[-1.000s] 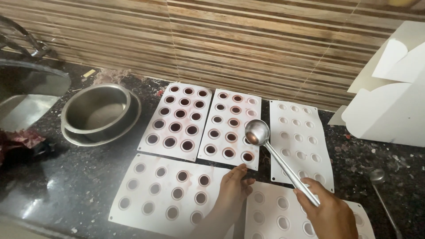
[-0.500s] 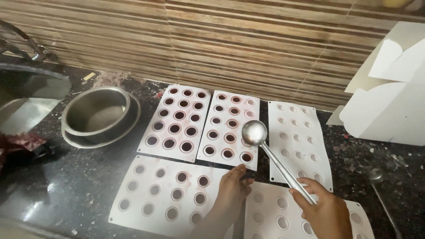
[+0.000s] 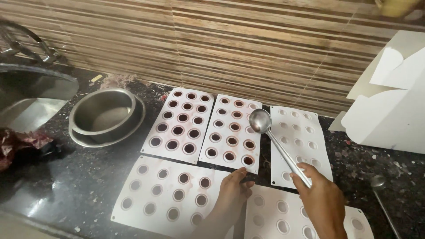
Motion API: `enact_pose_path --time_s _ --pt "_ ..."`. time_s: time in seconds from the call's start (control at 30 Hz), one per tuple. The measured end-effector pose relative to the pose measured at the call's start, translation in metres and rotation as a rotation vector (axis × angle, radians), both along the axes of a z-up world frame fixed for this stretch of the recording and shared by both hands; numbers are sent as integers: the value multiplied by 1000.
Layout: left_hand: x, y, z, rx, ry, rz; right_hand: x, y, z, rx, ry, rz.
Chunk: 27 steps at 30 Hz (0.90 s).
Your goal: Pour melted wax from a pot into silicone molds using a ladle.
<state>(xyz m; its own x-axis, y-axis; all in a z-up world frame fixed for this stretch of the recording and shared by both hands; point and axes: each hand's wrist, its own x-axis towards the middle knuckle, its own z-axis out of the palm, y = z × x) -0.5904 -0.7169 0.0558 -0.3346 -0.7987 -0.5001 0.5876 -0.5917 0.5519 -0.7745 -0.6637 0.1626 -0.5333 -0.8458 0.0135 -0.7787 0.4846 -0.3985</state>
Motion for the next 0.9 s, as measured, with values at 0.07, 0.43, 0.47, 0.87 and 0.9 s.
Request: enact_pose_path --time_s 0.07,0.43,0.47,0.87,0.9 --pt "0 0 0 12 -10 -5 -1 0 -7 -17 116 48" --pt "-1 3 1 4 -11 14 -12 8 -37 -154 414 199" --pt "-1 4 -6 3 -14 26 -11 8 -36 -158 410 211" --pt "59 78 27 -79 -36 222 25 21 2 -239 -578 43" --pt "68 86 25 -62 -51 240 32 25 -1 -279 -711 85"
